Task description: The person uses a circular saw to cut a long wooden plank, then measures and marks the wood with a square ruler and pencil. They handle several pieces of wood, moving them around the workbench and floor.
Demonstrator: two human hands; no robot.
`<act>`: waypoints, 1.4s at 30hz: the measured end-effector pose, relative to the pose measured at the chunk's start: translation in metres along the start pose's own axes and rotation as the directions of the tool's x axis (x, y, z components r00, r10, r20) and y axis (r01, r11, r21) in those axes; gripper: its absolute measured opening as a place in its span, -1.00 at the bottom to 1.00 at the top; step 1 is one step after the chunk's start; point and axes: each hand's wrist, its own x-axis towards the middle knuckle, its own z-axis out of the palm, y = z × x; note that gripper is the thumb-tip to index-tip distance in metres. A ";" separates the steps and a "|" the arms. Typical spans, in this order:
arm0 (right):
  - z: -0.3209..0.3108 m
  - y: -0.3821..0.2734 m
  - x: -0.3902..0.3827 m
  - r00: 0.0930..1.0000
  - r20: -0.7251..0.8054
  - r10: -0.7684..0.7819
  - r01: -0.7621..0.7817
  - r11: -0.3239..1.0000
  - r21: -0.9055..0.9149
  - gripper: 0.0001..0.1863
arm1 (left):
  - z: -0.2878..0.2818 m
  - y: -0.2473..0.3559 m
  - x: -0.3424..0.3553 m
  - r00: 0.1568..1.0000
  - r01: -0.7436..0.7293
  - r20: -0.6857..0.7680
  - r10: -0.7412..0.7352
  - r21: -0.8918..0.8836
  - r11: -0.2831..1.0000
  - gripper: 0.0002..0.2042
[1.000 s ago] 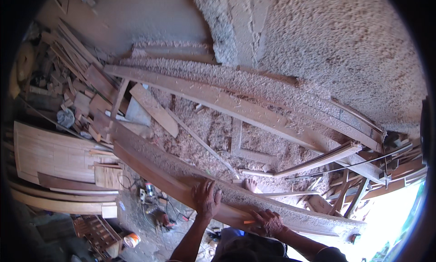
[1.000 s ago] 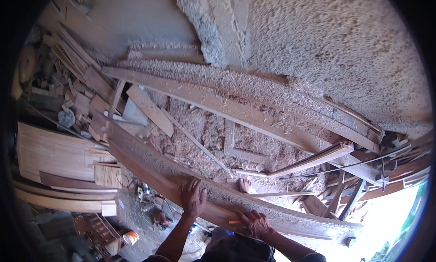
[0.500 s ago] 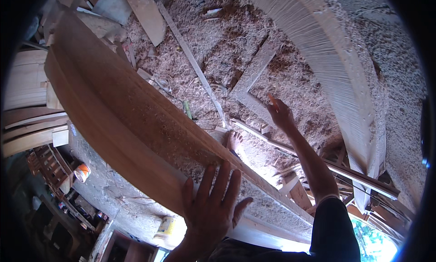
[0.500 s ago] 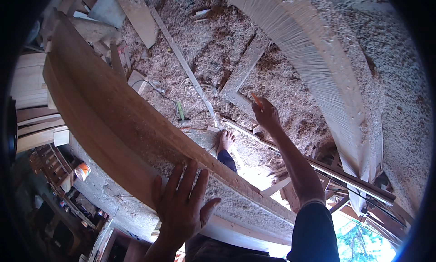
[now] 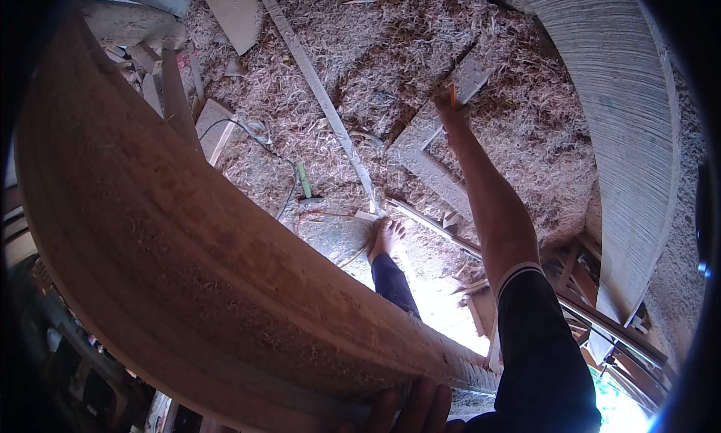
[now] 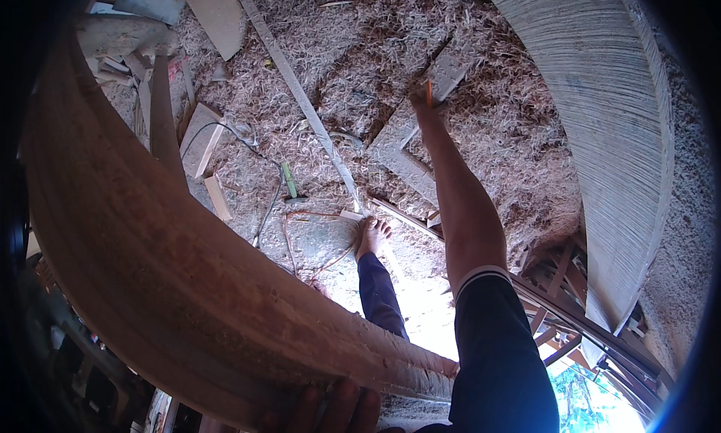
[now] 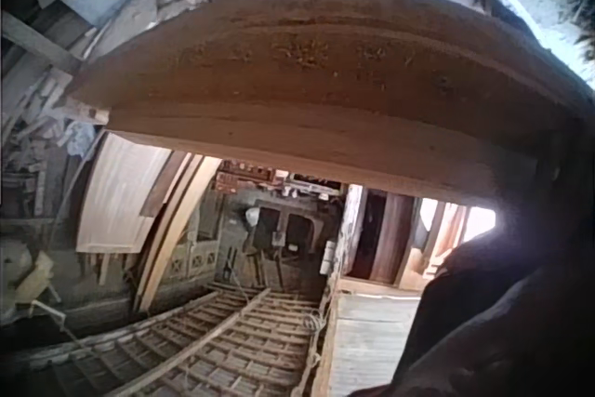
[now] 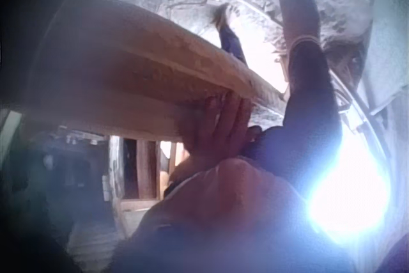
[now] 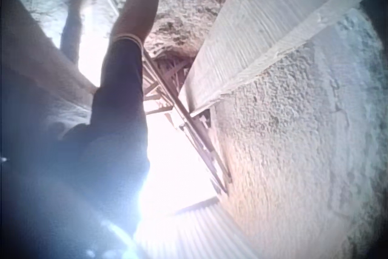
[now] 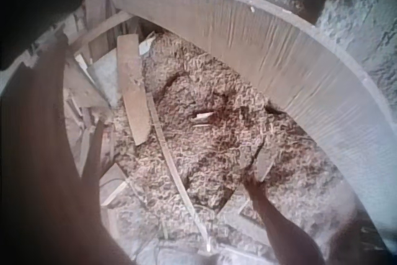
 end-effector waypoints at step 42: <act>-0.222 -0.017 0.020 0.788 0.358 -0.501 0.590 0.445 -0.674 -0.58 | 0.000 0.005 0.003 0.998 -0.020 0.065 0.018 0.037 0.999 -0.51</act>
